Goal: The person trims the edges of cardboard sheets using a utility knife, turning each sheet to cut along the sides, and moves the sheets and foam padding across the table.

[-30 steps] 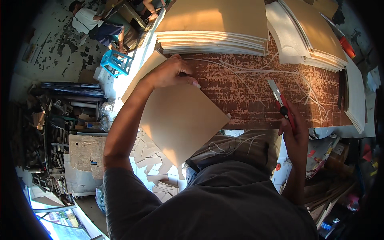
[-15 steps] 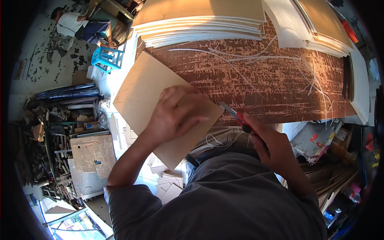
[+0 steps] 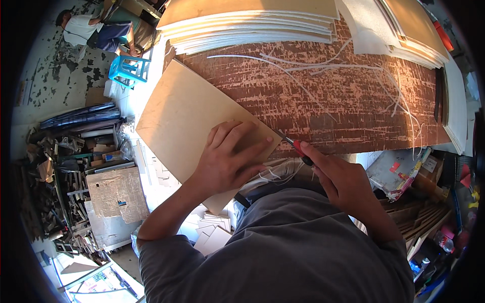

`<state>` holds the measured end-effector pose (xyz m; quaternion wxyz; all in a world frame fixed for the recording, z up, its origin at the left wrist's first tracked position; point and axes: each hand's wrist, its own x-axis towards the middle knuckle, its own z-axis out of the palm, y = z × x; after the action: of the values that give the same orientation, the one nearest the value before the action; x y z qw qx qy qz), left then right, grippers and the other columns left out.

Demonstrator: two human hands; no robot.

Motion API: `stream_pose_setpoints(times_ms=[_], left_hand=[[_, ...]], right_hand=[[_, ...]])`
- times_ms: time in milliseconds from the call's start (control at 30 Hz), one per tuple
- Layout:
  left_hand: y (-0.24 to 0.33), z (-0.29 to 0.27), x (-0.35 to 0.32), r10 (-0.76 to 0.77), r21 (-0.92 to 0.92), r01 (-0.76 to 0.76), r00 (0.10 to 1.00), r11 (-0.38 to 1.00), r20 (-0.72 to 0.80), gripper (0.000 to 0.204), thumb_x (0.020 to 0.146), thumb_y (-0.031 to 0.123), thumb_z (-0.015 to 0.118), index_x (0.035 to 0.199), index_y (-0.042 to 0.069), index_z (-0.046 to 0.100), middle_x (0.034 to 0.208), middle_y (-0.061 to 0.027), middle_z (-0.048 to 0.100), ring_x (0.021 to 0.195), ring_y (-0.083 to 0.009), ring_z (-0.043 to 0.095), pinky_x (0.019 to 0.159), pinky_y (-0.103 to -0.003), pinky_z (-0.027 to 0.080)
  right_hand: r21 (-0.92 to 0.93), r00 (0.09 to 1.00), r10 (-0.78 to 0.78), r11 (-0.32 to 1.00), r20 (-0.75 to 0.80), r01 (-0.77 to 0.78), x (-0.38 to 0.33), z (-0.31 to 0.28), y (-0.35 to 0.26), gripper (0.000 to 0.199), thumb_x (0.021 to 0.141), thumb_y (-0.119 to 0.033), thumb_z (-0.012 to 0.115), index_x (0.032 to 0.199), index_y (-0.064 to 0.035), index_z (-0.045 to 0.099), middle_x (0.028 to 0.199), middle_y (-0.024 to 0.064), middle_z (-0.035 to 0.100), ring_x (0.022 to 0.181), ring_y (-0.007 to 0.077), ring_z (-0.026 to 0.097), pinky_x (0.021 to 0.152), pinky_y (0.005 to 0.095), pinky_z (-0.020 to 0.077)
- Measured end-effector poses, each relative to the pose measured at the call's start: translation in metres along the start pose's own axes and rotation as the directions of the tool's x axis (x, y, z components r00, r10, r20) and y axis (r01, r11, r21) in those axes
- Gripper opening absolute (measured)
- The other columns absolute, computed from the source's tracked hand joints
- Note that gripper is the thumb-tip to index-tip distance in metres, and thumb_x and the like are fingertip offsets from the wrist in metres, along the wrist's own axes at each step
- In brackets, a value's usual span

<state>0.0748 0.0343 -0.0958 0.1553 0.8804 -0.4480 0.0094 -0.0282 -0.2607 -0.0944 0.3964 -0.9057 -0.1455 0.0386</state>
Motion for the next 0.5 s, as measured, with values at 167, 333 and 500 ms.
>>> stream_pose_setpoints(times_ms=[167, 333, 500], left_hand=[[-0.0005, 0.0009, 0.0000, -0.002, -0.020, 0.001, 1.000, 1.000, -0.008, 0.058, 0.080, 0.036, 0.085, 0.136, 0.024, 0.073, 0.146, -0.0136, 0.054, 0.132, -0.0397, 0.049, 0.111, -0.054, 0.043], [0.0002, 0.0027, -0.0001, -0.019, -0.013, 0.018, 1.000, 1.000, -0.009, 0.057, 0.080, 0.034, 0.086, 0.135, 0.025, 0.074, 0.145, -0.0136, 0.053, 0.133, -0.0397, 0.049, 0.111, -0.054, 0.043], [0.0004, 0.0048, 0.0012, -0.038, -0.031, 0.037, 0.999, 0.999, -0.014, 0.057, 0.079, 0.033, 0.087, 0.134, 0.025, 0.074, 0.145, -0.0135, 0.054, 0.132, -0.0391, 0.050, 0.110, -0.054, 0.044]], right_hand=[[-0.112, 0.999, -0.011, 0.994, 0.037, 0.015, 0.0037, -0.0054, 0.0020, 0.073, 0.096, -0.007, 0.066, 0.163, -0.0250, 0.042, 0.086, 0.0082, 0.067, 0.068, 0.0285, 0.068, 0.058, 0.0415, 0.0559], [-0.104, 0.998, -0.027, 0.994, 0.048, 0.032, 0.0041, -0.0050, 0.0048, 0.074, 0.095, -0.007, 0.066, 0.162, -0.0267, 0.043, 0.086, 0.0071, 0.066, 0.065, 0.0277, 0.067, 0.056, 0.0410, 0.0556], [-0.099, 0.997, 0.010, 0.995, 0.073, -0.003, -0.0007, -0.0037, 0.0022, 0.075, 0.096, -0.006, 0.066, 0.164, -0.0261, 0.041, 0.086, 0.0076, 0.066, 0.064, 0.0283, 0.067, 0.056, 0.0412, 0.0548]])
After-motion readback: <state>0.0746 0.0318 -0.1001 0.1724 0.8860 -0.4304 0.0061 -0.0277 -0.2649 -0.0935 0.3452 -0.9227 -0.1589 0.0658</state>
